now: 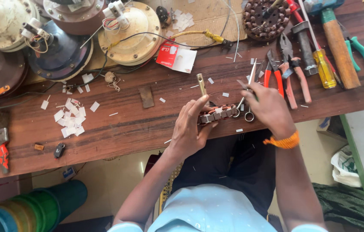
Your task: The person sits at a workbench assembling an electric motor armature, fitting copper winding segments around the commutator by hand and pressing them into place. They pick up small insulating pieces, position them between the segments, and use a screwdriver to adjust and tighten parts of the assembly.
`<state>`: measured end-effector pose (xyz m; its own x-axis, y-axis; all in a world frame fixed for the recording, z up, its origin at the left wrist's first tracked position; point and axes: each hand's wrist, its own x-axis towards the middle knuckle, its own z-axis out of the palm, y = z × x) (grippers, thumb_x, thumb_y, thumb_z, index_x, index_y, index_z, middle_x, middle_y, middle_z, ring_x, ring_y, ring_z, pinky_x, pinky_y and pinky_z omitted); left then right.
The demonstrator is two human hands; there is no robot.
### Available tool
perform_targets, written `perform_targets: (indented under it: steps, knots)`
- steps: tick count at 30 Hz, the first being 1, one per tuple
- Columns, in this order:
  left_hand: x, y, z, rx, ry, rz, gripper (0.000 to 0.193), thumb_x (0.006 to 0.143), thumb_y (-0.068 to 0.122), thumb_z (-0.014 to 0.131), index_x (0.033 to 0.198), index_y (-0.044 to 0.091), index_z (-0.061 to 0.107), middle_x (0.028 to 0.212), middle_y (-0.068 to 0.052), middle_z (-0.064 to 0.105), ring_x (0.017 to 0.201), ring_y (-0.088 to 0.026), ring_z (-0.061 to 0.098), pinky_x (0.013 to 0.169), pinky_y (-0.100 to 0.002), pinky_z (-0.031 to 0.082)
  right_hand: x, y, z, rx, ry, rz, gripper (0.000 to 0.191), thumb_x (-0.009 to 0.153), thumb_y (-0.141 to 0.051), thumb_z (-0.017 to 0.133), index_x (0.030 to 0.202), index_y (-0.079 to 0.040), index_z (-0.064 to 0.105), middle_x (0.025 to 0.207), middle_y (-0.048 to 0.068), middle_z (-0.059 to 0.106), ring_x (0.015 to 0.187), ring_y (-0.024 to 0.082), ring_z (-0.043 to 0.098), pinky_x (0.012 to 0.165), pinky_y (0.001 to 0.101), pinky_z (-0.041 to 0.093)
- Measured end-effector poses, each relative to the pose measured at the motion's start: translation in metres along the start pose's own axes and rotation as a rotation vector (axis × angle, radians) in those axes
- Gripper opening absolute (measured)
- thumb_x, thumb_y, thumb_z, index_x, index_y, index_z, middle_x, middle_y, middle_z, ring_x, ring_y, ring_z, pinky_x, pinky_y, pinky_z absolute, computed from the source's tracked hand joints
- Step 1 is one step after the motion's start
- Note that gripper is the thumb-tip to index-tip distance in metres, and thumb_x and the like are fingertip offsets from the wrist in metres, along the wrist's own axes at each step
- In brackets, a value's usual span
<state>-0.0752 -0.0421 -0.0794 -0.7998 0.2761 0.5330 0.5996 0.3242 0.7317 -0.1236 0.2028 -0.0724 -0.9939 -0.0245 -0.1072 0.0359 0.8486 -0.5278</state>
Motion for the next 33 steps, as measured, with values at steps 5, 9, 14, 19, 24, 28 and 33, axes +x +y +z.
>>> perform_targets:
  steps: [5, 9, 14, 19, 24, 28, 33]
  knots:
    - [-0.002, -0.006, 0.002, -0.009, 0.016, 0.032, 0.082, 0.087, 0.001, 0.081, 0.154, 0.009, 0.034, 0.117, -0.01, 0.069, 0.108, -0.031, 0.065, 0.1, -0.045, 0.05, 0.03, -0.016, -0.015, 0.307, -0.019, -0.409, 0.027, 0.101, -0.024, 0.067, 0.113, -0.001, 0.072, 0.105, 0.013, 0.071, 0.094, 0.021, 0.067, 0.077, 0.036, 0.054]
    - [-0.002, -0.011, -0.001, -0.029, -0.008, -0.017, 0.082, 0.088, 0.001, 0.081, 0.154, 0.008, 0.034, 0.116, -0.009, 0.07, 0.108, -0.03, 0.065, 0.1, -0.044, 0.051, 0.044, -0.044, -0.036, 0.419, -0.481, -0.609, 0.024, 0.092, -0.023, 0.072, 0.106, -0.005, 0.074, 0.097, 0.007, 0.075, 0.089, 0.015, 0.072, 0.078, 0.0336, 0.059]
    - [0.0, -0.011, -0.004, -0.067, -0.042, -0.029, 0.082, 0.089, 0.003, 0.081, 0.155, 0.008, 0.033, 0.117, -0.01, 0.071, 0.107, -0.029, 0.065, 0.098, -0.043, 0.051, 0.058, -0.066, -0.046, 0.207, -0.755, -0.569, 0.023, 0.086, -0.02, 0.073, 0.102, -0.004, 0.073, 0.091, 0.006, 0.077, 0.084, 0.018, 0.074, 0.075, 0.0357, 0.057]
    - [0.003, -0.016, -0.009, -0.08, -0.053, -0.01, 0.083, 0.089, 0.002, 0.081, 0.157, 0.011, 0.035, 0.118, -0.01, 0.071, 0.104, -0.028, 0.063, 0.098, -0.042, 0.051, 0.062, -0.065, -0.036, 0.129, -0.668, -0.852, 0.019, 0.094, -0.019, 0.067, 0.102, -0.002, 0.065, 0.09, 0.011, 0.069, 0.086, 0.026, 0.066, 0.075, 0.0425, 0.052]
    - [0.013, -0.019, -0.018, -0.131, -0.17, -0.082, 0.08, 0.087, -0.001, 0.079, 0.156, 0.013, 0.04, 0.11, -0.007, 0.07, 0.102, -0.028, 0.061, 0.098, -0.042, 0.049, 0.084, -0.056, -0.038, 0.189, -0.497, -0.611, 0.017, 0.1, -0.013, 0.057, 0.109, 0.0, 0.063, 0.089, 0.01, 0.068, 0.079, 0.022, 0.066, 0.069, 0.0405, 0.053]
    - [0.013, -0.002, -0.023, -0.042, -0.194, -0.042, 0.083, 0.087, 0.002, 0.079, 0.157, 0.013, 0.037, 0.111, -0.009, 0.061, 0.102, -0.031, 0.056, 0.096, -0.043, 0.046, 0.105, -0.034, -0.046, 0.641, -0.304, -0.141, 0.013, 0.11, -0.013, 0.054, 0.11, -0.001, 0.06, 0.09, 0.008, 0.067, 0.079, 0.016, 0.071, 0.072, 0.0343, 0.063]
    - [0.027, 0.006, -0.017, 0.081, -0.15, -0.173, 0.081, 0.089, 0.002, 0.074, 0.16, 0.016, 0.037, 0.112, -0.01, 0.055, 0.102, -0.03, 0.056, 0.096, -0.043, 0.046, 0.077, 0.016, 0.0, 1.206, -0.067, -0.077, 0.018, 0.108, -0.004, 0.06, 0.125, 0.001, 0.063, 0.099, 0.006, 0.066, 0.09, 0.015, 0.069, 0.083, 0.0332, 0.064]
